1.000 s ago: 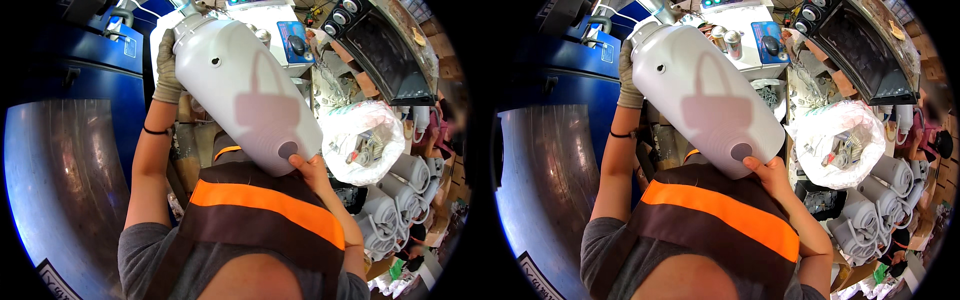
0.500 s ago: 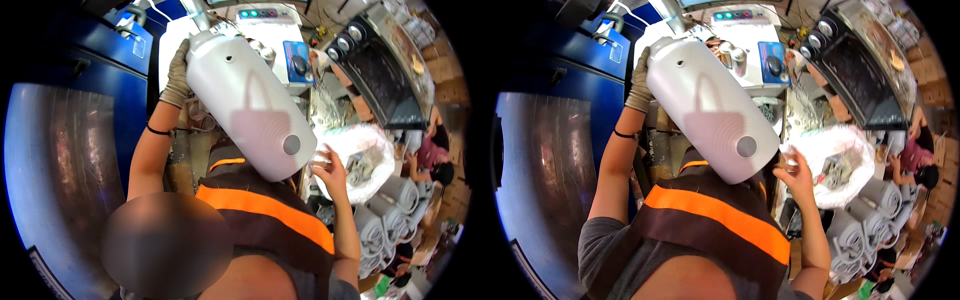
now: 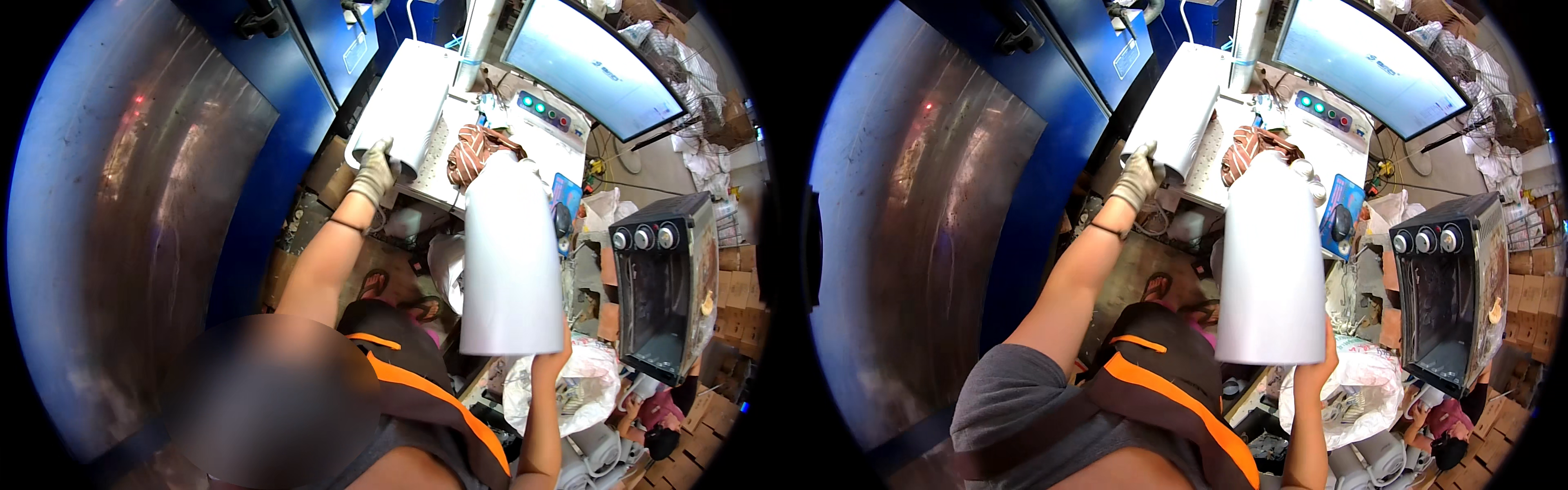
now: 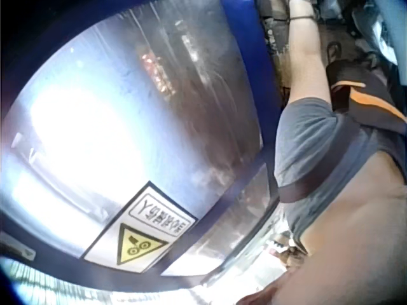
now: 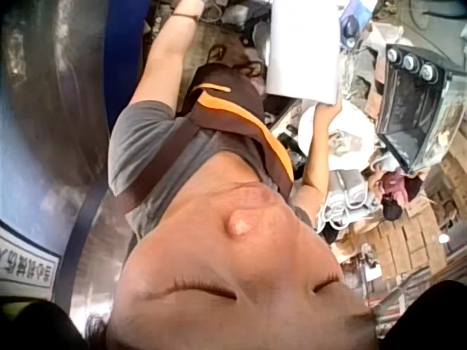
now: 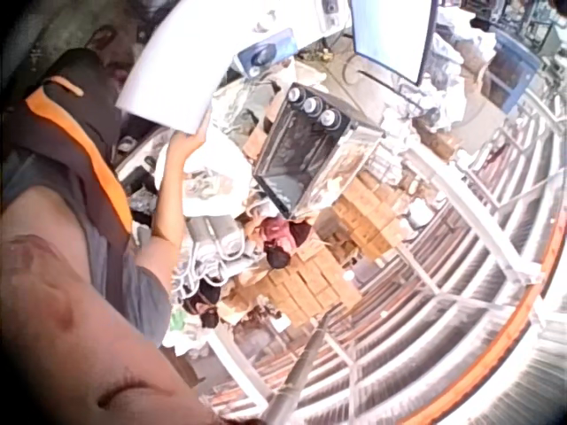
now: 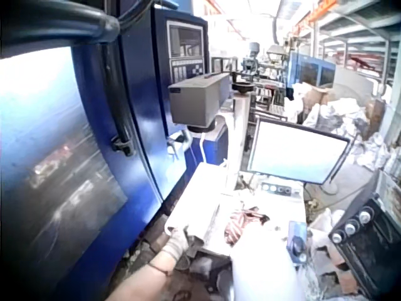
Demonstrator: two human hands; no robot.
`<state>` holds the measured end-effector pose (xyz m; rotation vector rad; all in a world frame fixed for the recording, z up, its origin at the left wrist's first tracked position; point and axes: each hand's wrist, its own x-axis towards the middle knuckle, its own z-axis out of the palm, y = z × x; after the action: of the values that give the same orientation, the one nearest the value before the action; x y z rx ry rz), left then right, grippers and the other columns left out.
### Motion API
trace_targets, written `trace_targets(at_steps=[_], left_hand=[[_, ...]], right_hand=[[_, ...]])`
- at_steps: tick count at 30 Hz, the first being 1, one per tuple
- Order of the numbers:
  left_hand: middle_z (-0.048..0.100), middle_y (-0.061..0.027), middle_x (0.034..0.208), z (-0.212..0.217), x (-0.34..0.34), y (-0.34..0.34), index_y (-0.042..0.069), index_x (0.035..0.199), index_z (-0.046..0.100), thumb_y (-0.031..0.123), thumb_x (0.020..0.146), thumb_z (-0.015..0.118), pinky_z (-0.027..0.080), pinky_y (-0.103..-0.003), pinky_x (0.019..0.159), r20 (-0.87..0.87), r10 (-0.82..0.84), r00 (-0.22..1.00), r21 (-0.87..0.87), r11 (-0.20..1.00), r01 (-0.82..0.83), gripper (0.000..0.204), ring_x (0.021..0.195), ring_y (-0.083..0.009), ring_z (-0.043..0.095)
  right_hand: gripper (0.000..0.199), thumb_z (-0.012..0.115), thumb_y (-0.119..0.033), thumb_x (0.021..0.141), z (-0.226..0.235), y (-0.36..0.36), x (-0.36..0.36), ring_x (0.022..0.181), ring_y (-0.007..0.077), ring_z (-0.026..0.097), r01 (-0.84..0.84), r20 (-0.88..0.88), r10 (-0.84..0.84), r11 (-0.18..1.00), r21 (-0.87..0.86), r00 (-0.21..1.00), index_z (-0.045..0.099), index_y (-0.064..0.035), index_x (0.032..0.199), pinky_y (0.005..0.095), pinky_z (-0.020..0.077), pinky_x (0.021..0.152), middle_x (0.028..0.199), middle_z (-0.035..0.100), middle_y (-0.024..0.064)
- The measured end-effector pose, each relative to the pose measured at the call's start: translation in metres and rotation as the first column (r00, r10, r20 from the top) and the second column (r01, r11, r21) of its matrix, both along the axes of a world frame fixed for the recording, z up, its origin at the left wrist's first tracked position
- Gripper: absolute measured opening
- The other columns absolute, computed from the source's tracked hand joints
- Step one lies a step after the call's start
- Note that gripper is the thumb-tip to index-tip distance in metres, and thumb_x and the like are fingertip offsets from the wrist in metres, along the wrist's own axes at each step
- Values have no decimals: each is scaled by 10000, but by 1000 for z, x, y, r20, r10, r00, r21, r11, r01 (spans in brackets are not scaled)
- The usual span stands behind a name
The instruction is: The person removes a white plastic jug from a machine, trims excess material from the opening and a side hole with a handheld tool, presses a small plug into the side hole by hand, and places the jug into a cardboard box.
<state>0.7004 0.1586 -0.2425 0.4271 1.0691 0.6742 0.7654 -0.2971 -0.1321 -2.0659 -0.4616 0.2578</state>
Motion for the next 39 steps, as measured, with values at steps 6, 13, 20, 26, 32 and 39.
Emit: trace_targets(at_steps=[6,13,20,26,32,39], left_hand=[[586,-38,890,99,-51,-15,72,1083,556,150,867,608,497,-259,586,449,-51,892,175,984,-32,236,764,-138,584],[601,-134,1015,126,-246,-90,-7,1131,525,233,849,620,530,-334,734,34,-333,942,374,879,297,382,914,-222,606],[628,-93,883,105,-299,-118,8,1044,565,151,864,601,527,-302,551,60,-177,982,-293,938,187,233,685,-184,615],[630,-75,852,60,-310,-117,37,1039,549,144,836,626,534,-325,546,-14,-91,996,-385,919,79,242,671,-183,633],[620,-59,773,55,-298,-116,53,993,559,148,840,623,535,-329,563,-56,-27,998,-418,909,1,192,617,-177,622],[621,-51,780,55,-285,-117,61,983,559,156,852,612,528,-322,583,-13,-84,996,-443,894,69,170,615,-167,613]], right_hand=[[331,478,-9,882,-71,110,50,1038,226,587,108,154,-99,993,-51,983,531,55,1202,319,435,912,1117,622,165],[531,462,60,728,-125,337,66,992,402,594,39,344,-96,985,169,934,503,-24,1251,412,468,832,1116,604,238],[416,478,-209,920,-203,381,-6,1016,373,599,-9,239,-25,990,139,971,465,-50,1304,403,482,833,1132,611,209],[449,471,-201,918,-223,380,-1,1063,366,581,-46,175,42,999,18,984,424,-38,1334,393,480,864,1197,579,213],[449,456,-198,923,-227,382,-3,1018,370,598,-59,287,31,994,87,957,409,-57,1346,393,487,832,1182,585,208],[465,467,-179,913,-225,382,-3,1020,383,592,-68,263,54,997,46,963,390,-59,1355,412,488,832,1192,576,220]])
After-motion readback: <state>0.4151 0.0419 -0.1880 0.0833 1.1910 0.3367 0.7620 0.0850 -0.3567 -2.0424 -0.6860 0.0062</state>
